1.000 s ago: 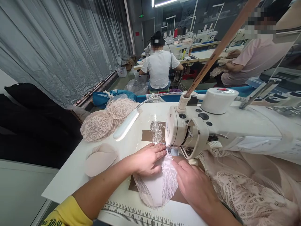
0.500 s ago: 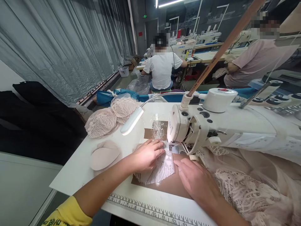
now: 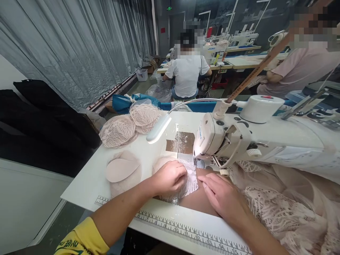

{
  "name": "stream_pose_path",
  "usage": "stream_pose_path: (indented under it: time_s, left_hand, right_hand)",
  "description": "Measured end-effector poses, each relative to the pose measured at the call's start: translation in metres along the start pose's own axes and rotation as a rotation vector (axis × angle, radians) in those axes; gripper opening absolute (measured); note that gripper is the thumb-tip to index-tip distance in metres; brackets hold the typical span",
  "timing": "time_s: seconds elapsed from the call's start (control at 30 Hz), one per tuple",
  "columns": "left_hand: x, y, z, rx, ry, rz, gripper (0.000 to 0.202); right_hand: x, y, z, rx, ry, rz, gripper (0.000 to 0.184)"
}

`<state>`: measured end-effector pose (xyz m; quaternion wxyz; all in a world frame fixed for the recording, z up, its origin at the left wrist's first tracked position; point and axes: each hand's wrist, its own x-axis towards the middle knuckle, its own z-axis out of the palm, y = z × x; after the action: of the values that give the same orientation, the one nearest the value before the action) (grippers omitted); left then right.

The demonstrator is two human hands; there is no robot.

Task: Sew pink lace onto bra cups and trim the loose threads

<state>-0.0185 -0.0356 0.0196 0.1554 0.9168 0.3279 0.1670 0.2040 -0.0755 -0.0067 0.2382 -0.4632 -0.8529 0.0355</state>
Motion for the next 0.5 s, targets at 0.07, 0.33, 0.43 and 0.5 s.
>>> stream_pose_path:
  time_s: [0.07,0.33,0.43,0.5]
  left_hand:
    - [-0.002,-0.002,-0.002,-0.065,0.011,-0.022,0.010]
    - [-0.010,-0.011,0.003,-0.059,-0.049,0.142,0.015]
    - [-0.013,-0.010,0.004,0.039,-0.089,0.224,0.020]
    - [-0.013,-0.008,0.005,0.088,-0.092,0.255,0.020]
  right_hand:
    - [0.000,-0.004,-0.002,0.056,-0.065,-0.053,0.029]
    - [-0.010,-0.021,-0.010,-0.040,-0.279,-0.132,0.034]
    - [-0.016,-0.022,-0.012,-0.081,-0.351,-0.120,0.039]
    - [-0.020,-0.022,-0.011,-0.107,-0.359,-0.118,0.041]
